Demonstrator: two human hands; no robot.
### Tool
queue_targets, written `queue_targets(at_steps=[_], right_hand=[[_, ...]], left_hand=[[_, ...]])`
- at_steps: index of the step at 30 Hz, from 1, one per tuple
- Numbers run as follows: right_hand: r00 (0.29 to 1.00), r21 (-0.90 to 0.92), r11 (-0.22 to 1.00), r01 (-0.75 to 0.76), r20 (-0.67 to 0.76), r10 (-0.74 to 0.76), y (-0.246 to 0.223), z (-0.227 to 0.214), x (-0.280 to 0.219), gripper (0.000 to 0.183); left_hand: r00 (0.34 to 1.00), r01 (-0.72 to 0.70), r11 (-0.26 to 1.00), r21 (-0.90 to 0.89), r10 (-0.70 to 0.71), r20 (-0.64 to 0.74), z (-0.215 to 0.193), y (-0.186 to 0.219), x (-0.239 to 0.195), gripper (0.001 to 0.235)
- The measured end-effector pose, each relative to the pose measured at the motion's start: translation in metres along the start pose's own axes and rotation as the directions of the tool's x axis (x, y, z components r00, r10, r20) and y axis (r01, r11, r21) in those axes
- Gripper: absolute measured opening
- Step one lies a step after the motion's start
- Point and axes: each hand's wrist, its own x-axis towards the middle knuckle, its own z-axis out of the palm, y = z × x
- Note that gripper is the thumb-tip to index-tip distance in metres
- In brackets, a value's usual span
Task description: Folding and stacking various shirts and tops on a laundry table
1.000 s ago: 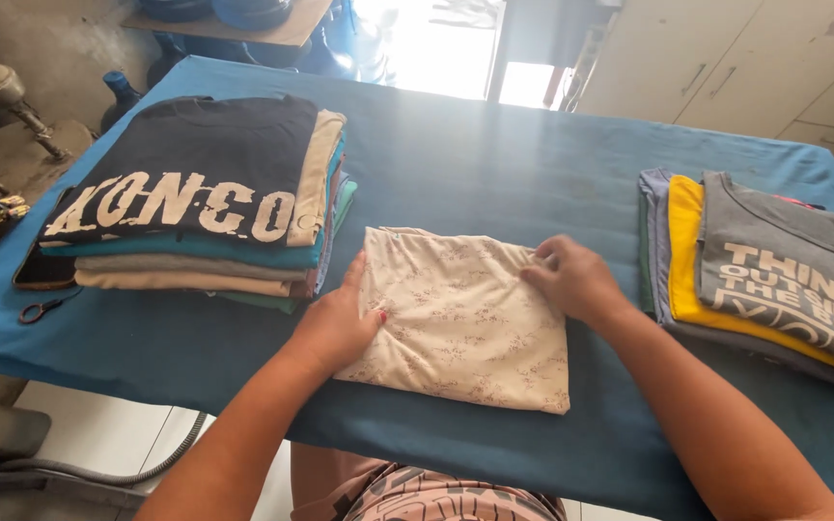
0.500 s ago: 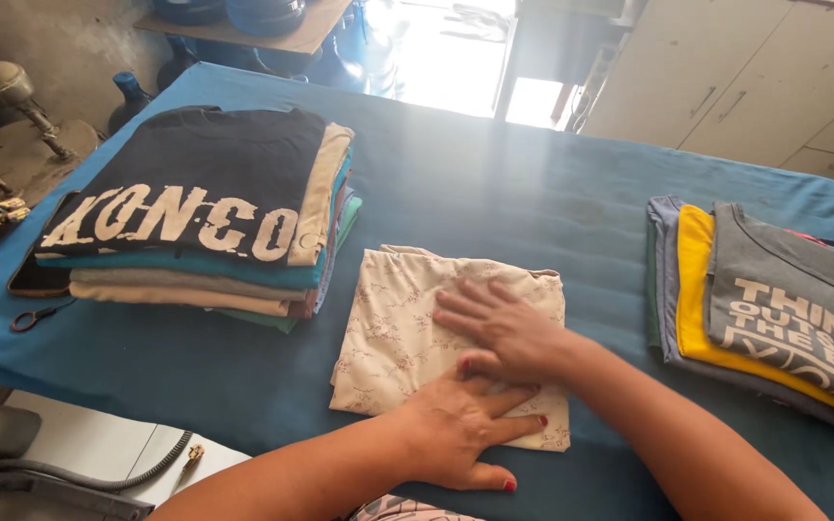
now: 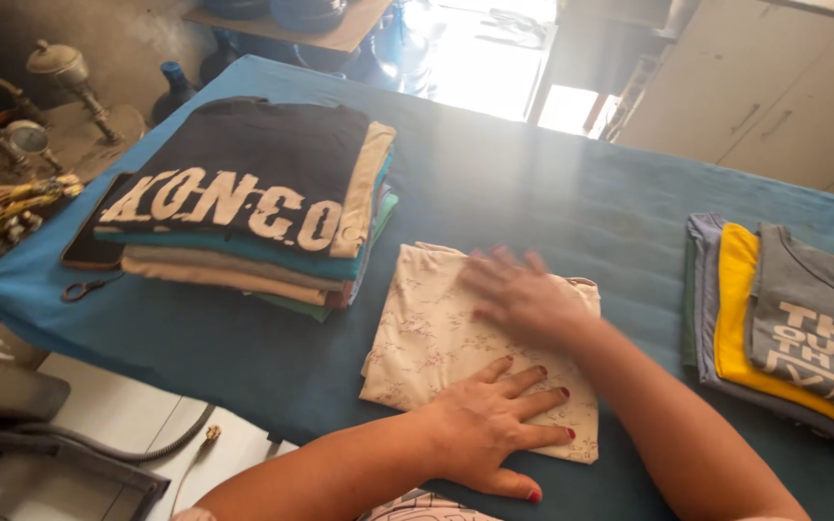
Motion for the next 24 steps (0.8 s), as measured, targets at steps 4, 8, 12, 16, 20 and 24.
queue_targets(at_steps=[4,8,12,16,20,24], right_hand=[[0.785,0.066,0.812,-0.58,0.314,0.535,0.006,-0.038,0.021,0.062],[0.964,0.017,0.973,-0.228,-0.136,0.228,-0.003,-0.011,0.038,0.057],[0.974,0.153,0.965,0.214,0.044,-0.223,-0.06,-0.025,0.059,0.058],[0.988,0.172,0.985,-0.03,0.154,0.003,-0.002,0.007,0.099,0.062],[0.85,0.074,0.867,-0.493,0.251,0.462,0.005,-0.04,0.091,0.056],[0.934,0.146,0.928,-0.343,-0.052,0.353,-0.015,-0.012,0.035,0.056]], left_hand=[[0.998,0.05,0.997,-0.066,-0.053,-0.037,-0.008,0.003,-0.009,0.07],[0.927,0.369,0.924,-0.099,-0.374,-0.035,-0.046,-0.006,-0.047,0.078],[0.895,0.445,0.89,-0.099,-0.443,0.039,-0.04,-0.015,-0.085,0.07],[0.86,0.503,0.863,-0.052,-0.493,0.134,-0.029,-0.022,-0.085,0.092],[0.874,0.484,0.868,-0.116,-0.471,0.122,-0.036,-0.017,-0.089,0.09],[0.826,0.562,0.808,-0.176,-0.556,0.087,-0.051,-0.025,-0.089,0.082]])
